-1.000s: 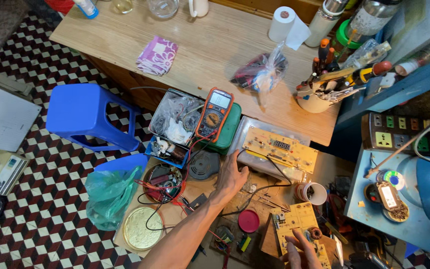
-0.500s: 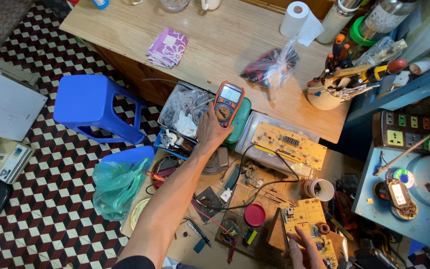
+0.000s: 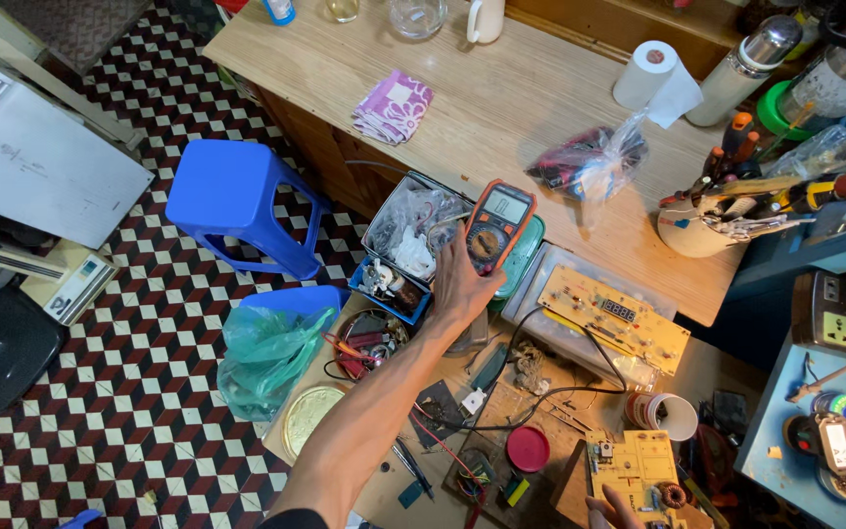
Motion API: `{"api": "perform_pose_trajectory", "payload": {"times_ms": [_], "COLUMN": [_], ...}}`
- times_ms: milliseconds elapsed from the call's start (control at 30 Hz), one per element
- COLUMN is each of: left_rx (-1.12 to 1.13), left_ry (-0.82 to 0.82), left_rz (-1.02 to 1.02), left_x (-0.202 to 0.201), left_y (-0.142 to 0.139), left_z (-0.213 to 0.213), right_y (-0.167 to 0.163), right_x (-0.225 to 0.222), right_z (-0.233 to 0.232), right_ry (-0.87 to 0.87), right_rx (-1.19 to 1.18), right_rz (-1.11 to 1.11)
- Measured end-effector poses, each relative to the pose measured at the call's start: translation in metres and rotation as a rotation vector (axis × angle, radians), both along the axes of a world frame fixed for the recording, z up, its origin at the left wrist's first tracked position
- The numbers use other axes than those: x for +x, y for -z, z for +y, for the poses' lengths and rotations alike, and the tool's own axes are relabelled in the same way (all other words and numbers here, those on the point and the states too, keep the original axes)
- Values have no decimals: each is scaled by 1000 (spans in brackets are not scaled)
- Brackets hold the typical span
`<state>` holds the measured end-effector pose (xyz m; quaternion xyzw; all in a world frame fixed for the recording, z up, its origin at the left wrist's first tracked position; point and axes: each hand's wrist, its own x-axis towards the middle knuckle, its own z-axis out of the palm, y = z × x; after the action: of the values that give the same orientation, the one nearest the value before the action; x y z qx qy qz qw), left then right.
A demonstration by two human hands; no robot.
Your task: The person inspects a circuit board, opens several storage containers, and examines small electronic components using a magnifying glass. They handle the board and components with both hands, turning them over and looking closely at details.
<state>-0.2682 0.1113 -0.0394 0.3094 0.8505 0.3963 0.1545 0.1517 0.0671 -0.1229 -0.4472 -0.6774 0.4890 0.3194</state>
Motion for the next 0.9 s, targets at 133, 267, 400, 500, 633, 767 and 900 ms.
{"api": "perform_pose_trajectory", "payload": {"times_ms": [133,267,400,500,633,767,900], "left_rx": [124,0,-21,-26,89,-222,-240], "left_ry": [-83,-160,-119,-44,52,549,591], "left_rz": [-22,136,234,282,596,74,318], "left_x": [-15,-66,-97,-109,-73,3,20], "left_y": [-12,-3,26,34,22,9,19], "left_z": [-41,-64,-66,-63,-68,-85,-93], "right_y": [0,5,1,-6,-32,-73,-110], "right_x": [-1,0,8,4,-3,-21,-29], "right_z": [-18,-35,-43,-47,-50,-51,-73], "right_ry": [133,277,225,236,226,163,156], "right_rx": [-245,-486,-484,-500,-526,-517,-355], "right_rz": [-124,-287,-308,-348,-370,-351,-180]}}
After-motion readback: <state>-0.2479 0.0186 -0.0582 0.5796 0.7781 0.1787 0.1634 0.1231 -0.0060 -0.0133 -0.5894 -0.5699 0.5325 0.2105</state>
